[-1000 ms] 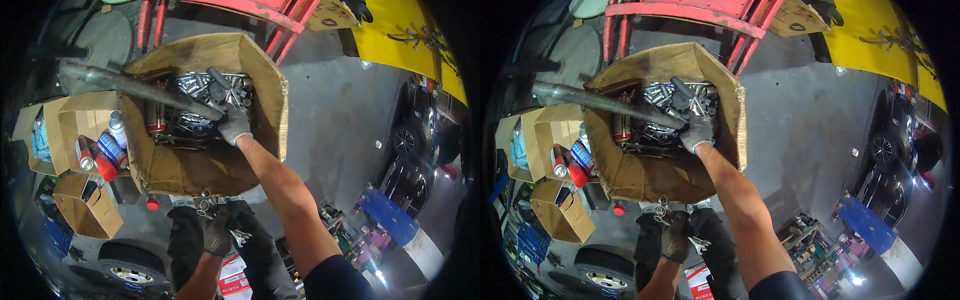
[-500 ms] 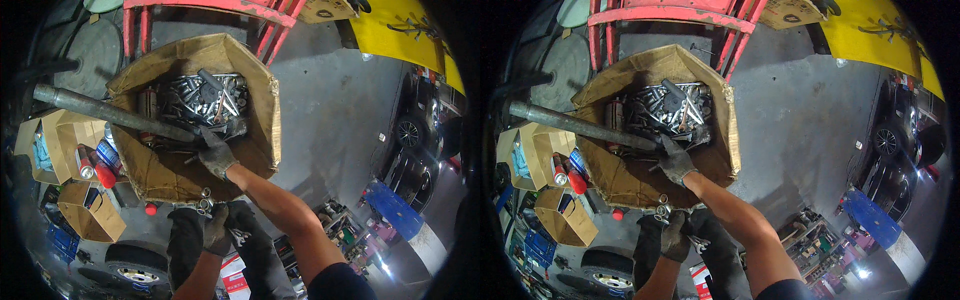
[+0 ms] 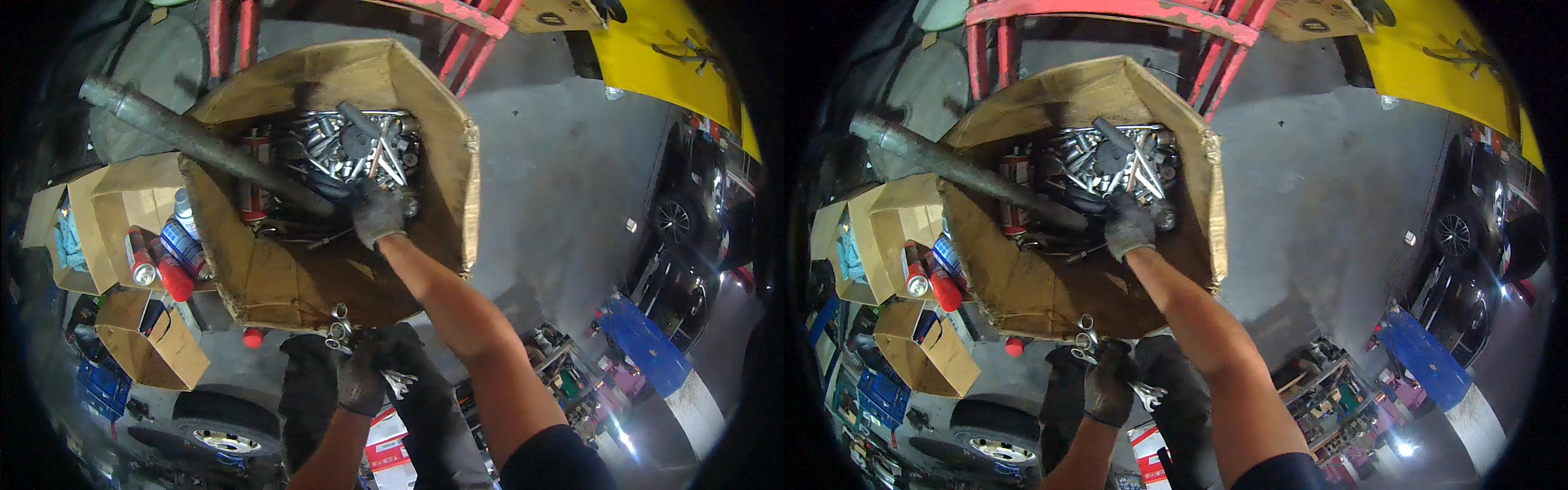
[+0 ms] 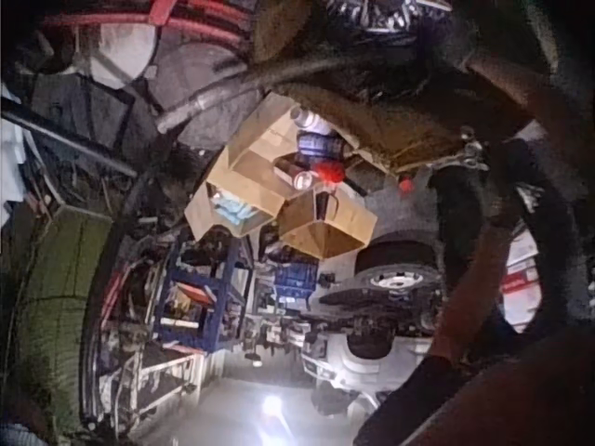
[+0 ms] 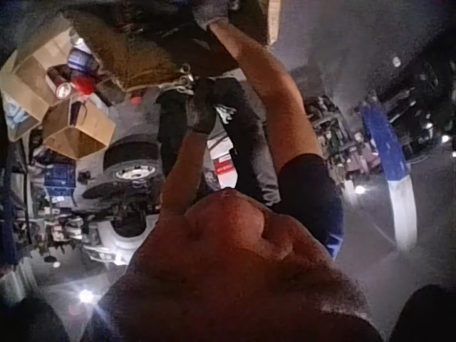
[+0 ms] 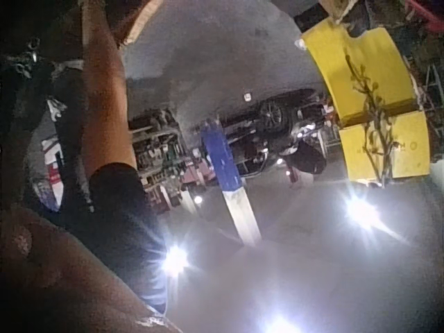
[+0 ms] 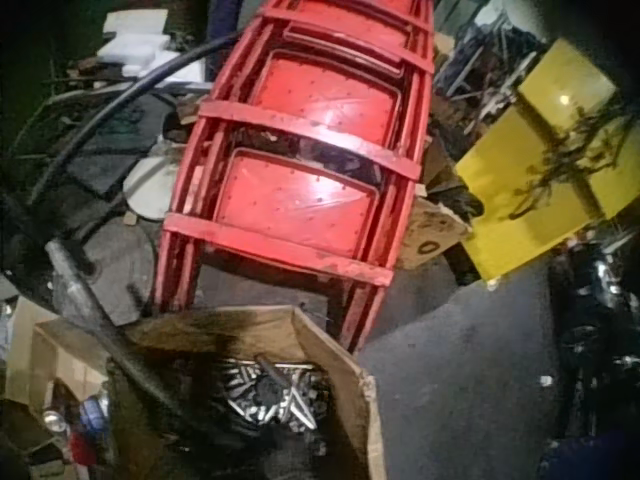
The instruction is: The person uses an impact wrench to remove lug nuts from a car tire, then removes the tire and places it on the floor. They proceed to remove the brake caliper and rotor from the hub assembly.
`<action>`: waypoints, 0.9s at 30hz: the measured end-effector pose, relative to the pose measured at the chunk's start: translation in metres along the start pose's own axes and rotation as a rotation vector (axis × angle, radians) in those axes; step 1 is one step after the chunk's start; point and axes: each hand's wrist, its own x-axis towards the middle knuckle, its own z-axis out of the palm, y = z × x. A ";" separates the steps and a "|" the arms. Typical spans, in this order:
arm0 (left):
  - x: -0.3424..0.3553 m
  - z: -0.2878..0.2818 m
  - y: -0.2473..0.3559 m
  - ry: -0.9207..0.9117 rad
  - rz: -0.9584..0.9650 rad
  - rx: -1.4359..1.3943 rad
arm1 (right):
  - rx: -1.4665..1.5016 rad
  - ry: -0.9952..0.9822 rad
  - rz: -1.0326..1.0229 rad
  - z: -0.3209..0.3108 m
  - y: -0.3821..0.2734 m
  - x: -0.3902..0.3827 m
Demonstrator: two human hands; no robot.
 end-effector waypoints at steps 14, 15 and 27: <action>0.000 0.004 -0.010 -0.122 -0.075 -0.064 | -0.189 -0.095 -0.258 0.004 -0.146 0.070; 0.000 0.005 -0.009 -0.091 -0.115 -0.019 | -0.344 0.118 -0.459 0.012 -0.143 0.064; 0.000 -0.001 -0.013 -0.064 -0.061 -0.145 | -0.121 0.147 0.250 -0.041 -0.033 0.087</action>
